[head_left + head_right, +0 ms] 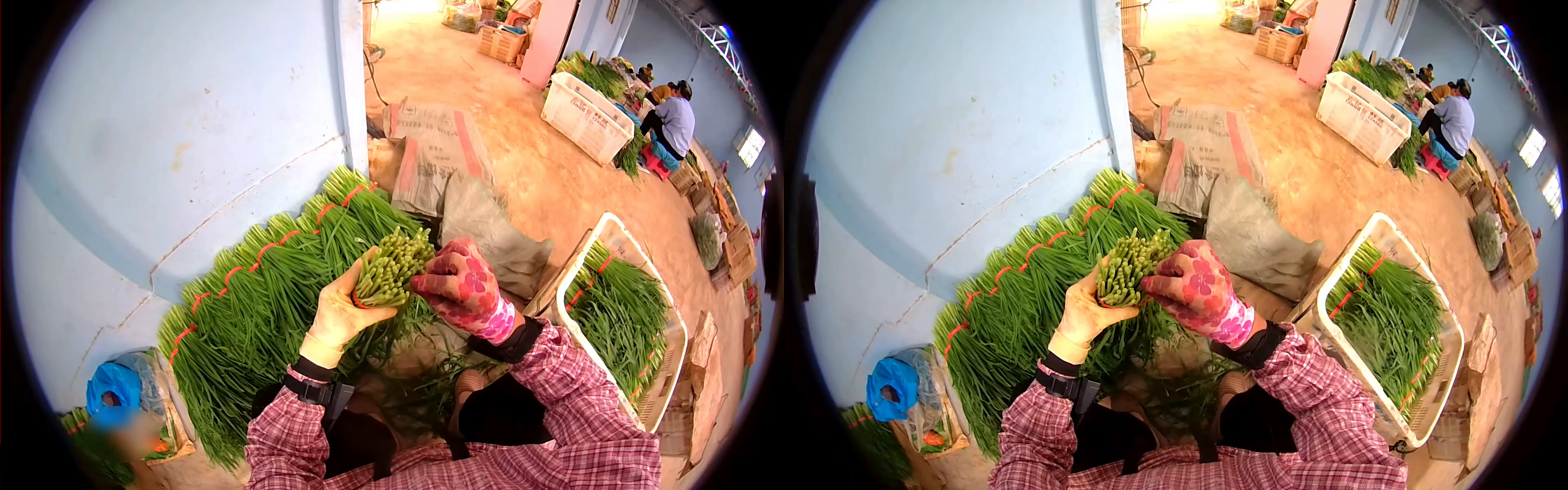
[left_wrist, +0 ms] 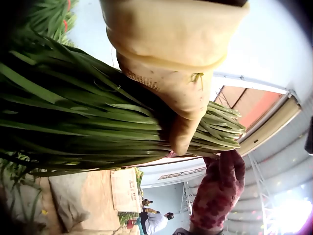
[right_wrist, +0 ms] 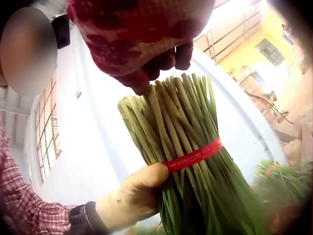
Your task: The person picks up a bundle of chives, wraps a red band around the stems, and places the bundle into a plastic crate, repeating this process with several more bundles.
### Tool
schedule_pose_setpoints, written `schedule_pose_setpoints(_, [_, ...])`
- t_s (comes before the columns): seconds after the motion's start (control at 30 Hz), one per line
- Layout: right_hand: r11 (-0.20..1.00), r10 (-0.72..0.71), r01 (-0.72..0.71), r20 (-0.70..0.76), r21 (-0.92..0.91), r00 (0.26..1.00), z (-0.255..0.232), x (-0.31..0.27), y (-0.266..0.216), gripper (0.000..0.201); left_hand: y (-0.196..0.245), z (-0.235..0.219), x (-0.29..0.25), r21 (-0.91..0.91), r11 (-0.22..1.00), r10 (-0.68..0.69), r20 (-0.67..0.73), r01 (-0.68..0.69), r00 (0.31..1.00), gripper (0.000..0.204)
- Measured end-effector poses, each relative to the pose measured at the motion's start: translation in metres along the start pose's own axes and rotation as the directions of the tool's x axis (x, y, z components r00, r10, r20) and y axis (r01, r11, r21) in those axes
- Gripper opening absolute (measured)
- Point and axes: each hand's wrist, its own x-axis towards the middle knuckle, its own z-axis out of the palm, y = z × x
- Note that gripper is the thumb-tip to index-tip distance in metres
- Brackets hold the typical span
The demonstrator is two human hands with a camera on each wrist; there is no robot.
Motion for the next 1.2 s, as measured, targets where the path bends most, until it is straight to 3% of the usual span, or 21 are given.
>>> schedule_pose_setpoints(0.1, [0.999,-0.019,0.017,0.053,0.043,0.998,-0.011,0.002,-0.008,0.031,0.005,0.001,-0.002,0.04,0.999,-0.021,0.0,0.021,1.0,0.092])
schedule_pose_setpoints(0.2, [0.834,0.452,-0.356,-0.151,0.421,0.879,-0.007,-0.008,-0.016,0.032,0.008,-0.004,-0.002,0.034,0.999,-0.015,-0.012,0.015,1.0,0.087])
schedule_pose_setpoints(0.23, [0.83,0.498,-0.409,-0.175,0.381,0.849,-0.004,-0.017,0.0,0.042,0.006,-0.009,-0.003,0.012,1.0,-0.028,-0.014,0.028,1.0,0.084])
schedule_pose_setpoints(0.33, [0.68,0.653,-0.588,0.003,0.438,0.757,0.02,-0.031,0.022,0.066,0.016,-0.008,0.002,0.034,0.999,0.004,-0.034,-0.003,0.999,0.07])
schedule_pose_setpoints(0.43, [0.307,0.66,-0.725,0.411,0.616,0.629,0.05,-0.039,0.008,0.102,0.014,-0.003,0.006,0.081,0.997,0.006,-0.079,0.001,0.997,0.065])
schedule_pose_setpoints(0.47, [0.38,0.601,-0.683,0.394,0.624,0.695,0.072,-0.045,0.01,0.106,0.012,0.001,0.007,-0.029,0.999,0.025,-0.093,-0.028,0.995,0.064])
schedule_pose_setpoints(0.5, [0.532,0.638,-0.78,0.449,0.329,0.625,0.078,-0.038,0.002,0.114,0.009,0.005,0.009,-0.096,0.994,0.044,-0.134,-0.057,0.99,0.062])
schedule_pose_setpoints(0.53, [0.422,0.663,-0.752,0.392,0.507,0.637,0.105,-0.053,0.005,0.113,0.005,0.007,0.011,-0.161,0.983,0.062,-0.17,-0.09,0.984,0.06])
schedule_pose_setpoints(0.6, [0.22,0.636,-0.485,0.253,0.846,0.729,0.12,-0.037,-0.006,0.115,-0.006,0.004,0.013,-0.244,0.969,-0.11,-0.278,0.04,0.954,0.054])
schedule_pose_setpoints(0.67, [0.218,0.676,-0.583,0.31,0.783,0.669,0.123,-0.028,-0.01,0.109,0.006,0.004,0.006,0.065,0.997,-0.013,-0.322,0.036,0.947,0.044])
schedule_pose_setpoints(0.7, [0.248,0.704,-0.61,0.292,0.753,0.647,0.129,-0.028,-0.007,0.104,0.0,-0.008,-0.003,0.527,0.846,0.197,-0.163,-0.084,0.967,0.045])
schedule_pose_setpoints(0.73, [0.278,0.722,-0.633,0.277,0.722,0.634,0.126,-0.03,0.002,0.099,-0.003,-0.018,-0.007,0.765,0.606,0.34,-0.002,-0.217,0.941,0.047])
schedule_pose_setpoints(0.77, [0.306,0.74,-0.657,0.262,0.689,0.62,0.123,-0.032,0.011,0.094,-0.007,-0.03,-0.005,0.799,0.515,0.412,0.086,-0.31,0.907,0.049])
schedule_pose_setpoints(0.8, [0.263,0.741,-0.704,0.329,0.66,0.586,0.101,-0.02,0.005,0.093,0.007,-0.008,0.006,0.108,0.993,0.072,-0.311,-0.04,0.948,0.062])
schedule_pose_setpoints(0.83, [0.31,0.743,-0.655,0.254,0.689,0.619,0.088,-0.014,0.006,0.093,-0.007,-0.022,0.012,0.173,0.958,0.268,-0.248,-0.23,0.931,0.078])
schedule_pose_setpoints(0.87, [0.356,0.729,-0.601,0.19,0.716,0.658,0.075,-0.006,0.008,0.093,0.021,-0.004,0.019,0.218,0.924,0.355,-0.179,-0.315,0.918,0.085])
schedule_pose_setpoints(0.93, [0.348,0.659,-0.395,0.077,0.85,0.748,0.05,0.004,0.024,0.083,0.036,0.006,0.02,0.116,0.95,0.306,-0.159,-0.29,0.939,0.088])
schedule_pose_setpoints(1.0, [-0.007,0.682,-0.157,0.12,0.988,0.721,-0.017,0.019,0.01,0.074,0.031,-0.009,0.016,0.097,0.975,0.216,-0.179,-0.202,0.96,0.079])
schedule_pose_setpoints(1.1, [0.265,0.686,-0.239,-0.008,0.934,0.728,-0.114,0.021,0.045,0.057,0.016,-0.022,0.02,-0.102,0.988,0.097,-0.211,-0.12,0.973,0.066])
schedule_pose_setpoints(1.17, [0.362,0.712,-0.318,-0.04,0.876,0.701,-0.19,0.012,0.053,0.046,0.016,-0.022,0.022,-0.07,0.995,0.057,-0.199,-0.072,0.978,0.065])
schedule_pose_setpoints(1.2, [0.321,0.743,-0.34,-0.012,0.884,0.669,-0.23,-0.002,0.057,0.039,0.013,-0.023,0.022,-0.054,0.997,0.035,-0.199,-0.047,0.979,0.064])
